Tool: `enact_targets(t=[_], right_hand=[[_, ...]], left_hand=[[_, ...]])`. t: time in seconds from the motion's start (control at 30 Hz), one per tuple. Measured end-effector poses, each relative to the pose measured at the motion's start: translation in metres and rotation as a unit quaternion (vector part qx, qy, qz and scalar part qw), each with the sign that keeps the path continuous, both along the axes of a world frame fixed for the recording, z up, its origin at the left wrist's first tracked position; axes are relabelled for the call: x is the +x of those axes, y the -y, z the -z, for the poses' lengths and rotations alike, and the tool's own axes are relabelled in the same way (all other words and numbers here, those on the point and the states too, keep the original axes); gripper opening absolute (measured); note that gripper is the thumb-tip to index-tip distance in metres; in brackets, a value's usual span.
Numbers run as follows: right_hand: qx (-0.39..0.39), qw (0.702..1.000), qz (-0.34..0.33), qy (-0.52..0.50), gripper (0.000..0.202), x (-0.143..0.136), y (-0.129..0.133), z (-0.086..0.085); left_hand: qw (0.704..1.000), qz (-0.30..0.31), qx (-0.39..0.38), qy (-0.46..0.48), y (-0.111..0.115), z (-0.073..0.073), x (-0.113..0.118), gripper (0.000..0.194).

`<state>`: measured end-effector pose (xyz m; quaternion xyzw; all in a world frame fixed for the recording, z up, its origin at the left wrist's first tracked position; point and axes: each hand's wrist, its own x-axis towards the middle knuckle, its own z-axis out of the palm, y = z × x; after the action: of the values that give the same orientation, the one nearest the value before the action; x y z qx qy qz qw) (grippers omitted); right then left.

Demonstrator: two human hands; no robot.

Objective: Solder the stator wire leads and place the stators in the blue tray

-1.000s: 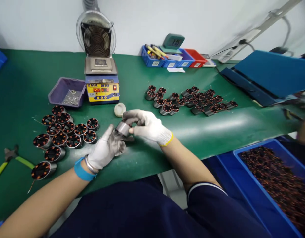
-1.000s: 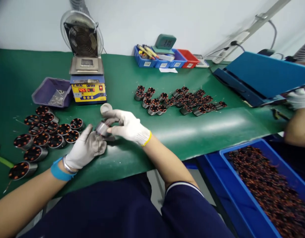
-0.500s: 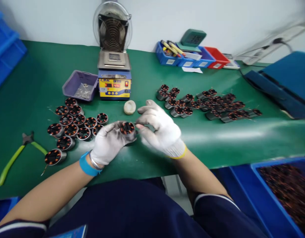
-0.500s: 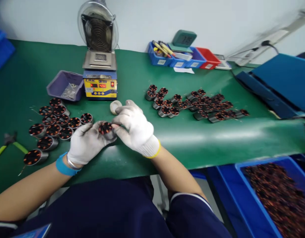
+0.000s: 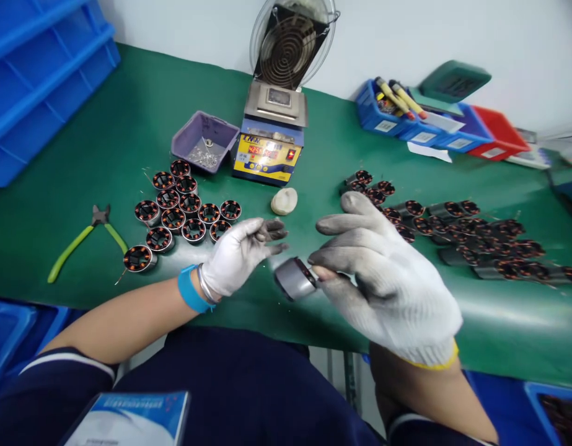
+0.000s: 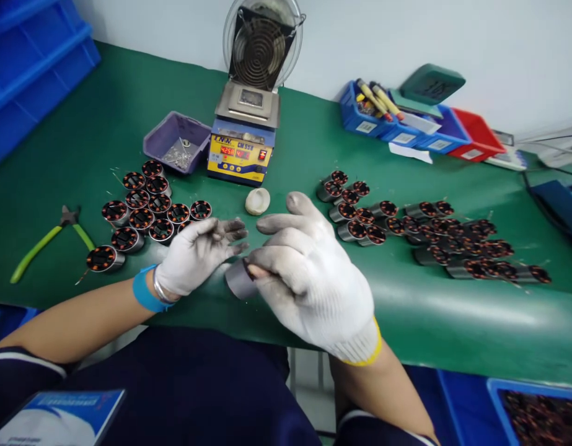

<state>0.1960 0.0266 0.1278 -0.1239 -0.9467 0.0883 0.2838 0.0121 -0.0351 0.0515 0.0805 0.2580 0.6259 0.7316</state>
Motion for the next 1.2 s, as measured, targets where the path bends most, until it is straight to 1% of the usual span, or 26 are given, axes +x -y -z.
enact_targets(t=[0.03,0.13,0.17,0.2,0.27,0.3,0.37,0.4,0.43,0.47,0.53,0.57,0.6,0.63,0.7,0.73,0.77,0.83,0.9,0.93,0.97,1.0,1.03,1.1,1.17,1.2], right_hand=[[-0.008,1.0,-0.005,0.001,0.009,-0.001,0.001,-0.001],[-0.016,1.0,-0.001,-0.002,0.008,-0.001,0.002,0.001],[-0.021,1.0,0.002,-0.004,0.008,-0.001,0.003,0.003],[-0.033,0.999,0.009,-0.01,0.007,0.001,0.003,0.005],[-0.088,0.993,0.042,-0.064,0.006,0.004,0.004,0.009],[-0.123,0.982,0.067,-0.127,0.009,0.007,0.004,0.011],[-0.171,0.936,0.123,-0.281,0.018,0.013,0.004,0.015],[-0.176,0.917,0.145,-0.329,0.019,0.015,0.005,0.018],[-0.173,0.914,0.159,-0.33,0.015,0.017,0.005,0.022],[-0.167,0.929,0.165,-0.287,0.013,0.018,0.006,0.028],[-0.156,0.967,0.152,-0.132,0.048,0.014,0.008,0.044],[-0.153,0.976,0.136,-0.074,0.063,0.011,0.009,0.053],[-0.149,0.981,0.118,-0.045,0.069,0.007,0.011,0.063],[-0.144,0.983,0.106,-0.042,0.068,0.002,0.012,0.071],[-0.125,0.985,0.101,-0.066,0.058,-0.004,0.014,0.083],[-0.114,0.986,0.103,-0.068,0.055,-0.005,0.015,0.085],[-0.102,0.987,0.105,-0.063,0.054,-0.005,0.014,0.086],[-0.087,0.99,0.106,-0.045,0.053,-0.002,0.014,0.083],[-0.085,0.99,0.106,-0.04,0.055,0.003,0.013,0.08],[-0.087,0.989,0.107,-0.047,0.056,0.005,0.012,0.079],[-0.089,0.989,0.109,-0.055,0.058,0.008,0.012,0.078],[-0.091,0.988,0.107,-0.063,0.059,0.01,0.011,0.077],[-0.091,0.988,0.104,-0.069,0.061,0.011,0.009,0.077],[-0.087,0.988,0.113,-0.067,0.063,0.015,0.005,0.075],[-0.085,0.984,0.15,-0.039,0.063,0.017,-0.004,0.073],[-0.084,0.98,0.178,-0.017,0.063,0.018,-0.011,0.072]], left_hand=[[1.0,0.026,-0.013,-0.001,-0.001,0.002,0.0,0.023],[0.978,0.205,0.003,-0.029,0.0,0.007,0.002,0.043],[0.969,0.241,0.024,-0.054,0.002,0.007,0.002,0.047],[0.964,0.248,0.047,-0.085,0.003,0.006,0.003,0.049],[0.964,0.2,0.07,-0.158,0.005,0.003,0.005,0.05],[0.966,0.166,0.068,-0.188,0.006,0.001,0.006,0.05],[0.966,0.119,0.052,-0.223,0.005,0.0,0.008,0.054],[0.966,0.104,0.043,-0.231,0.005,0.001,0.008,0.057],[0.966,0.097,0.038,-0.237,0.004,0.001,0.008,0.059],[0.964,0.095,0.038,-0.245,0.003,0.002,0.008,0.06],[0.955,0.093,0.051,-0.276,0.002,0.002,0.007,0.061],[0.948,0.09,0.06,-0.3,0.002,0.003,0.007,0.061],[0.938,0.089,0.071,-0.328,0.002,0.003,0.007,0.061],[0.926,0.082,0.081,-0.359,0.003,0.003,0.007,0.063],[0.896,0.044,0.109,-0.428,0.005,0.004,0.006,0.071],[0.875,0.016,0.127,-0.468,0.006,0.004,0.005,0.072],[0.847,-0.015,0.145,-0.51,0.006,0.004,0.003,0.067],[0.777,-0.073,0.186,-0.597,0.006,0.004,-0.003,0.039],[0.7,-0.106,0.241,-0.664,0.006,0.003,-0.01,0.008],[0.669,-0.126,0.266,-0.682,0.005,0.003,-0.013,0.003],[0.651,-0.151,0.281,-0.689,0.004,0.003,-0.016,0.006],[0.649,-0.176,0.279,-0.685,0.004,0.003,-0.018,0.008],[0.661,-0.197,0.26,-0.675,0.003,0.004,-0.019,0.007],[0.703,-0.203,0.197,-0.653,0.002,0.007,-0.017,0.005],[0.74,-0.143,0.146,-0.641,0.002,0.012,-0.011,0.012],[0.751,-0.104,0.131,-0.639,0.001,0.015,-0.007,0.017]])
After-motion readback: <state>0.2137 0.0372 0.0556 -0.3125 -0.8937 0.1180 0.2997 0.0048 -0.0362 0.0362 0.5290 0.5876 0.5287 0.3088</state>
